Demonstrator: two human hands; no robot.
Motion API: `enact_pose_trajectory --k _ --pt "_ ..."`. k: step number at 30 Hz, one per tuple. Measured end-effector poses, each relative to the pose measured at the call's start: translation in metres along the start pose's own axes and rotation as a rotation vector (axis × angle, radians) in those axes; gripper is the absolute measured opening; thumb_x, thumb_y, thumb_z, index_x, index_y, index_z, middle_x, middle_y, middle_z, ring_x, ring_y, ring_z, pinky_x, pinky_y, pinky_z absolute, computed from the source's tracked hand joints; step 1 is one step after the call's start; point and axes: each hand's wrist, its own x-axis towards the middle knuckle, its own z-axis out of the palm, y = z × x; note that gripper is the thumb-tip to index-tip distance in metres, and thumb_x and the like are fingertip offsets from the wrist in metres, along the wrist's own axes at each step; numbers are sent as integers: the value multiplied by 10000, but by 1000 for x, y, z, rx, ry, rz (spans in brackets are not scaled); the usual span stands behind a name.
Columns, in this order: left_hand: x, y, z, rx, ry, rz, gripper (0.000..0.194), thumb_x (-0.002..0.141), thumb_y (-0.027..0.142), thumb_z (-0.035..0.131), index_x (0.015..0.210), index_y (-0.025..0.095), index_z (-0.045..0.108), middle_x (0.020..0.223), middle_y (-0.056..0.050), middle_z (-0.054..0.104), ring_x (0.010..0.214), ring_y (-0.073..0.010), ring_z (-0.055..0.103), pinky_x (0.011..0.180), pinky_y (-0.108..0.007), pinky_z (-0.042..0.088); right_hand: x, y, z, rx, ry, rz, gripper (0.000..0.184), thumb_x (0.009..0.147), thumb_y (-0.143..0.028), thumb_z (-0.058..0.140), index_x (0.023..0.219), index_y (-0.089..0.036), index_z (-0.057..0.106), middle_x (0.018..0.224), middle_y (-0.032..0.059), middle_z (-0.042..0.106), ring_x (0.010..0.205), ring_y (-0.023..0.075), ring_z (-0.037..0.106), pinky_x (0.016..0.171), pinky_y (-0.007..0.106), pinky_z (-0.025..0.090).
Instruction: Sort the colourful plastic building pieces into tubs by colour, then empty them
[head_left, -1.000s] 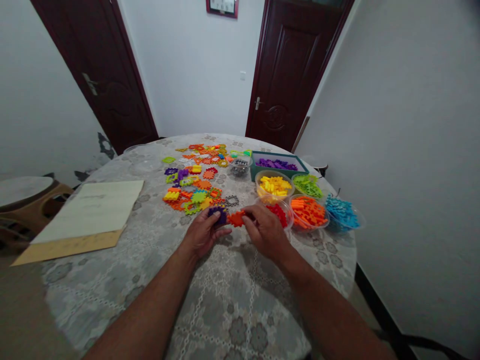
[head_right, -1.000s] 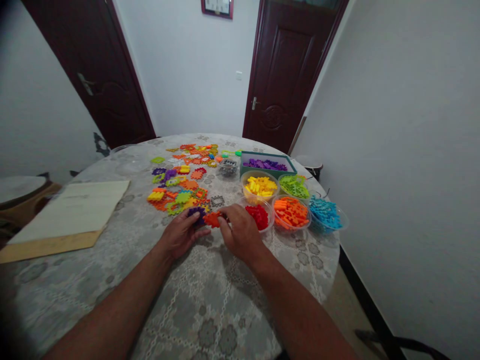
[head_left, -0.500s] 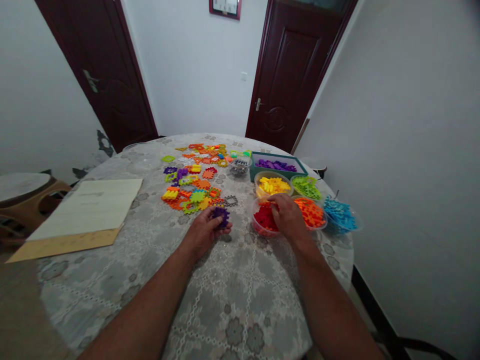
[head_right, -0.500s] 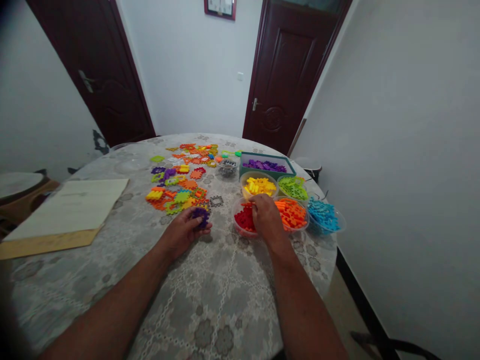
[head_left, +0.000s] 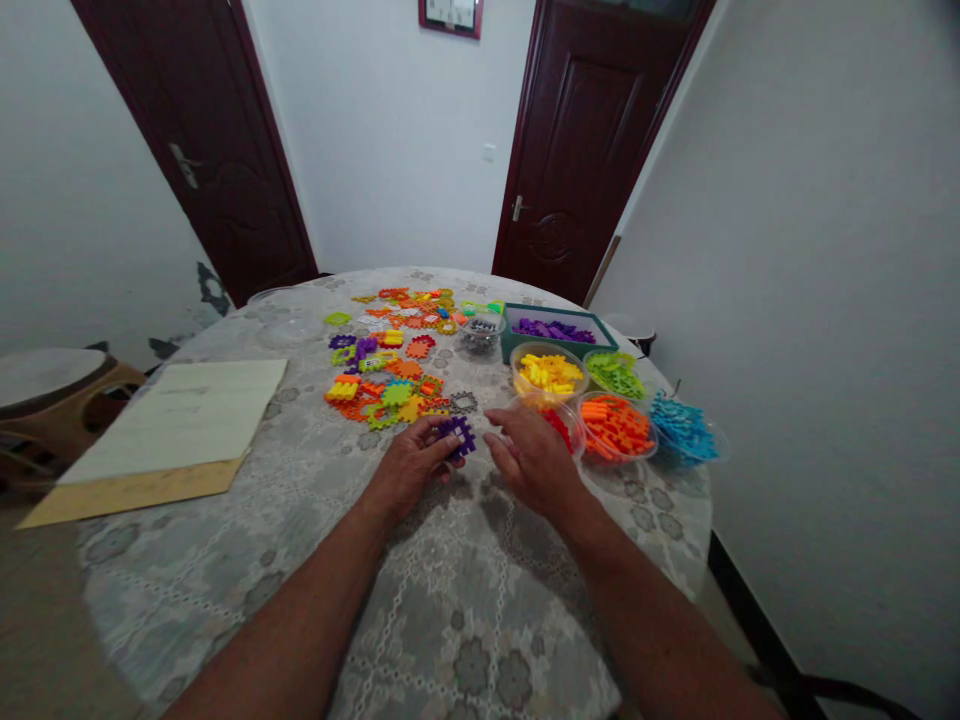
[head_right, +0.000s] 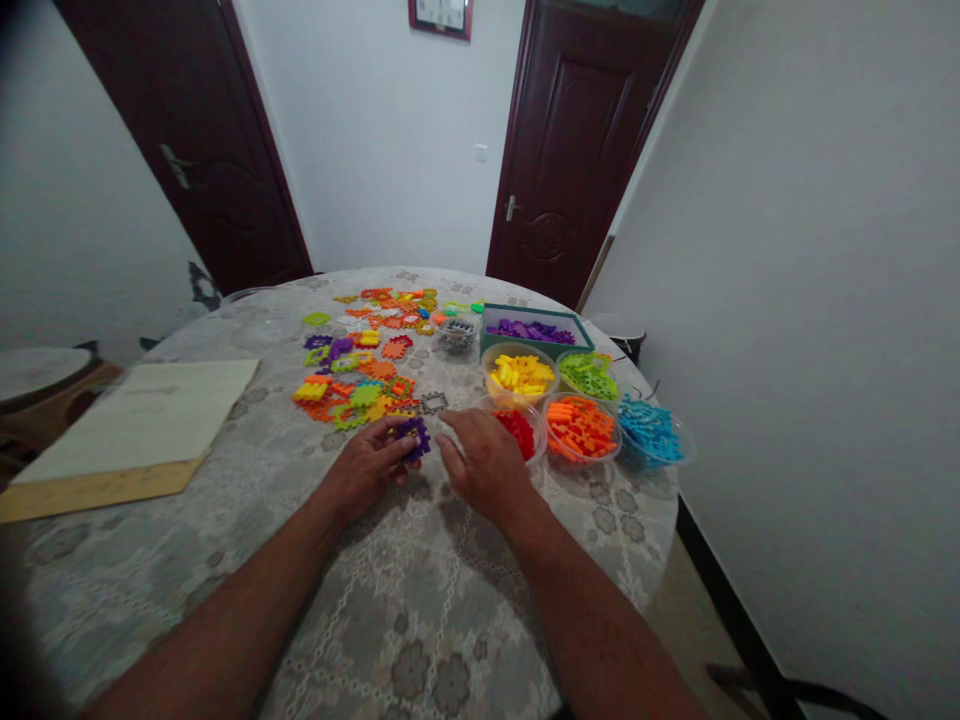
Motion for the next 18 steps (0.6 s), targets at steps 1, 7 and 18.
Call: enact_pose_trajectory --k 1,7,18 --pt "-1 0 0 14 -25 7 478 779 397 891 1160 181 699 914 -73 763 701 -196 734 510 -240 536 -1 -6 3 7 -35 -11 285 1045 -268 567 1301 -191 668 1162 128 745 1078 262 684 991 424 550" --pt "-3 7 2 60 -45 23 442 729 394 925 1093 206 760 886 -68 770 718 -211 712 539 -266 550 -3 -17 13 76 -83 5 361 1027 -215 556 1380 -200 623 1164 112 737 1061 237 678 989 403 552" --pt "-6 7 1 227 165 90 342 876 539 754 912 199 742 740 -45 704 625 -177 647 545 -258 499 29 4 -42 253 -226 283 309 901 -150 581 1164 -211 729 810 -8 748 692 148 658 668 256 499"
